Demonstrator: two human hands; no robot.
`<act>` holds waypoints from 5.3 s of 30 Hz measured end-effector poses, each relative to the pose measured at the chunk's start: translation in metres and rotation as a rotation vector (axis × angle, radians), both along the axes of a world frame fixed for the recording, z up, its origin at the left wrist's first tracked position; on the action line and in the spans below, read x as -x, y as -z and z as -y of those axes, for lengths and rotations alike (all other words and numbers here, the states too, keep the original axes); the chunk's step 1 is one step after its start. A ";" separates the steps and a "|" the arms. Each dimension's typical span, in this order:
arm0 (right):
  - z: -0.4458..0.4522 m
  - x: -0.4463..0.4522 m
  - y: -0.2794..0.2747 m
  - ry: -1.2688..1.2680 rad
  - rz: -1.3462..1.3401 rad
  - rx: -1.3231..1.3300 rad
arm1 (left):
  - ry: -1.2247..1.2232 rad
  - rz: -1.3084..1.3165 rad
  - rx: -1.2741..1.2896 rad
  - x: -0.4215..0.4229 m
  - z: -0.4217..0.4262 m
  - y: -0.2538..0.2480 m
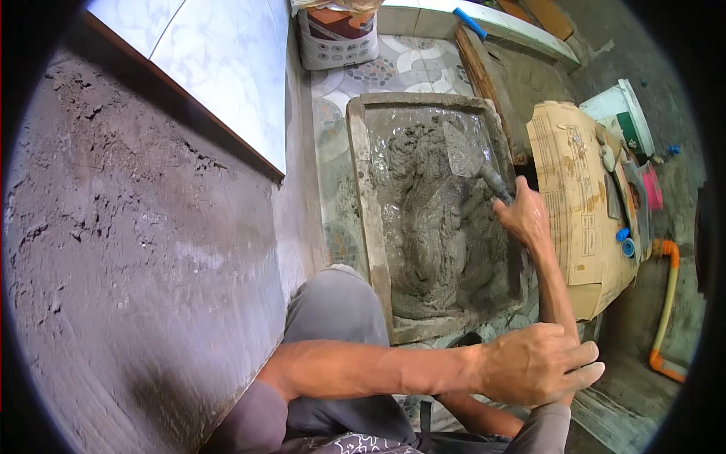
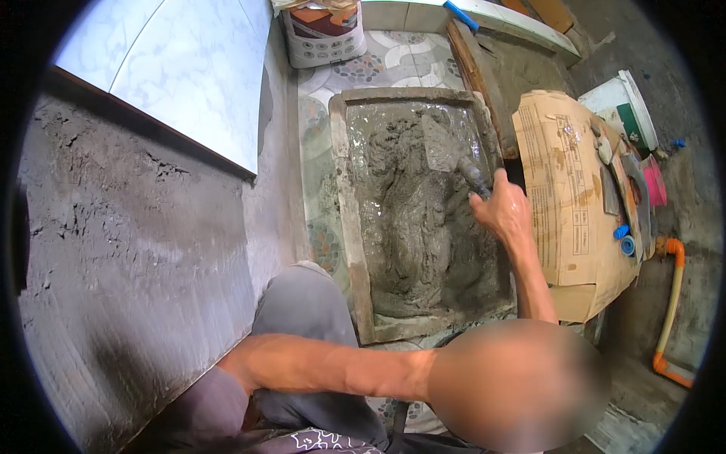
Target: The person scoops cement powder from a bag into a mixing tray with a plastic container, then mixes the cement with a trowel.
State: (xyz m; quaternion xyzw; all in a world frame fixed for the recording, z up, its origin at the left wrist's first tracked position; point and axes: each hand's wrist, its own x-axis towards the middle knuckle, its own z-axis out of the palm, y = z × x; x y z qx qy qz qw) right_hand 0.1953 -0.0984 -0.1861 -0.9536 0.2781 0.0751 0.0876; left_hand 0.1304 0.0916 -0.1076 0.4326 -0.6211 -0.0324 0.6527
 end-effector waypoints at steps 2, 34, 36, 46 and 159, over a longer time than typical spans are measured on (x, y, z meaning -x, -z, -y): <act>0.021 -0.019 0.029 -0.089 0.055 0.147 | -0.081 -0.062 0.074 -0.013 0.001 -0.007; 0.097 -0.061 0.098 -0.057 -0.207 0.284 | -0.117 -0.107 0.030 -0.029 0.013 0.004; 0.112 -0.078 0.146 -0.014 -0.277 0.269 | -0.172 -0.084 0.036 -0.029 0.015 0.010; 0.084 -0.030 0.156 -0.092 -0.298 -0.041 | -0.175 -0.116 -0.006 -0.030 0.020 0.009; -0.007 0.117 0.075 0.011 -0.433 -0.586 | -0.164 -0.186 -0.035 -0.027 0.026 0.022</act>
